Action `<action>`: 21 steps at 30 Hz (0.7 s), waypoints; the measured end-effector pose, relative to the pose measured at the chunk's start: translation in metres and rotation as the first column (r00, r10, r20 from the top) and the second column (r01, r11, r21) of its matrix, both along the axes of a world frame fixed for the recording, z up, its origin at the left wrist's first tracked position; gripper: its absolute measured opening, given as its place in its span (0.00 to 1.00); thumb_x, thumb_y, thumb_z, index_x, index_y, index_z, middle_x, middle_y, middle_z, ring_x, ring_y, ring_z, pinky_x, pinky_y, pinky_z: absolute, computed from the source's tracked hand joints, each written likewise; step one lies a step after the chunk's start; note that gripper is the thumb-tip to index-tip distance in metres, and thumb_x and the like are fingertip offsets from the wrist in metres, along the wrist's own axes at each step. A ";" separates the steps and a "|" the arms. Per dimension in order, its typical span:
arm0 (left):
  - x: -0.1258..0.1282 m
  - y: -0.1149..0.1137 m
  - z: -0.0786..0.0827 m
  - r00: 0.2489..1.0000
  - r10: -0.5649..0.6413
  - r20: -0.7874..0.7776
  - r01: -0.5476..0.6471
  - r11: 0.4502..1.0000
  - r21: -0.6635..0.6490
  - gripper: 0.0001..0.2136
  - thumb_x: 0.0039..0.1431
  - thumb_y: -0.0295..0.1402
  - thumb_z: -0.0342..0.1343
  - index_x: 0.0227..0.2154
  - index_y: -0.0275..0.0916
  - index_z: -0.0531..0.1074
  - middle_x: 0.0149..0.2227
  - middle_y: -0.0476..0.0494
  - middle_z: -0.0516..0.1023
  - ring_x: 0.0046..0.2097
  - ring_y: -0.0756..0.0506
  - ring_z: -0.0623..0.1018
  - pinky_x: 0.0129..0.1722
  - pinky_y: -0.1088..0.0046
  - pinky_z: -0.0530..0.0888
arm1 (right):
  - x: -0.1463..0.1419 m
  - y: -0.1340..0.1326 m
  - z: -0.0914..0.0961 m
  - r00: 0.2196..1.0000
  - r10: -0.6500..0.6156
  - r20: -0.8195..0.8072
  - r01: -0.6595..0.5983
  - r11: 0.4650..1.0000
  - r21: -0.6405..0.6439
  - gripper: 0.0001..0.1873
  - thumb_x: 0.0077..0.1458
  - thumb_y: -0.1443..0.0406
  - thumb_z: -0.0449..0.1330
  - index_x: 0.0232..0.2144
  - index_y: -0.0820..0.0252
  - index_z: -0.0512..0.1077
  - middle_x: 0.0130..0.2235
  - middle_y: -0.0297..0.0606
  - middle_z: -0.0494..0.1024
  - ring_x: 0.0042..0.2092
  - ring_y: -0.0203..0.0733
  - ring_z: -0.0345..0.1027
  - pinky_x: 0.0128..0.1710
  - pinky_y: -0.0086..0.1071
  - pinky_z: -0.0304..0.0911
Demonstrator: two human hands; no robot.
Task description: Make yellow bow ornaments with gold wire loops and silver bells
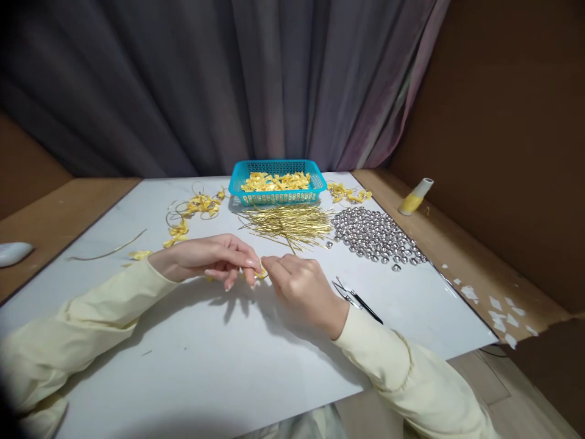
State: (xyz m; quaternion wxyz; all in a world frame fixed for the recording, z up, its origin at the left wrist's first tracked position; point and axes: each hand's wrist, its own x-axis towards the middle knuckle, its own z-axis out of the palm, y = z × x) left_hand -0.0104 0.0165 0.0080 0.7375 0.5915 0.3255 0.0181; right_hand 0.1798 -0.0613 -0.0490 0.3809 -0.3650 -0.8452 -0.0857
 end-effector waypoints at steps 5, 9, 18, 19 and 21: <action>0.002 -0.003 0.004 0.999 0.008 -0.035 -0.008 1.000 -0.005 0.05 0.51 0.31 0.59 0.28 0.34 0.77 0.31 0.41 0.80 0.20 0.55 0.73 0.11 0.87 0.52 | 0.001 -0.002 0.000 0.994 -0.003 0.107 -0.007 0.995 0.100 0.14 0.54 0.75 0.51 0.44 0.71 0.68 0.34 0.43 0.78 0.30 0.39 0.67 0.29 0.31 0.60; 0.002 -0.003 0.004 1.000 0.007 -0.029 -0.008 0.999 -0.033 0.06 0.51 0.31 0.59 0.28 0.33 0.76 0.31 0.40 0.80 0.20 0.55 0.74 0.10 0.86 0.52 | 0.002 -0.002 -0.001 0.989 0.008 0.150 -0.028 0.991 0.133 0.16 0.53 0.75 0.52 0.45 0.74 0.67 0.37 0.47 0.77 0.31 0.40 0.67 0.29 0.33 0.62; 0.001 -0.001 -0.001 1.000 -0.011 0.003 0.011 1.000 -0.004 0.07 0.54 0.31 0.57 0.29 0.33 0.77 0.31 0.40 0.80 0.20 0.56 0.73 0.10 0.86 0.52 | 0.001 -0.002 -0.001 0.993 0.022 0.113 -0.035 0.993 0.114 0.15 0.52 0.76 0.52 0.44 0.74 0.67 0.36 0.45 0.77 0.31 0.41 0.66 0.29 0.34 0.61; 0.001 -0.001 -0.001 1.000 -0.005 0.005 0.005 1.000 -0.005 0.07 0.54 0.31 0.57 0.28 0.33 0.77 0.31 0.40 0.80 0.20 0.56 0.72 0.10 0.86 0.51 | 0.001 -0.002 -0.001 0.995 0.024 0.098 -0.034 0.994 0.102 0.15 0.52 0.76 0.52 0.44 0.73 0.67 0.36 0.44 0.77 0.31 0.41 0.66 0.29 0.33 0.61; 0.002 -0.002 0.000 1.000 0.017 0.004 -0.017 1.000 -0.005 0.06 0.53 0.31 0.58 0.27 0.33 0.77 0.30 0.41 0.80 0.18 0.57 0.71 0.10 0.86 0.51 | 0.000 -0.002 -0.001 0.997 0.018 0.069 -0.023 0.997 0.073 0.14 0.53 0.76 0.52 0.43 0.70 0.68 0.34 0.43 0.77 0.31 0.40 0.66 0.29 0.33 0.60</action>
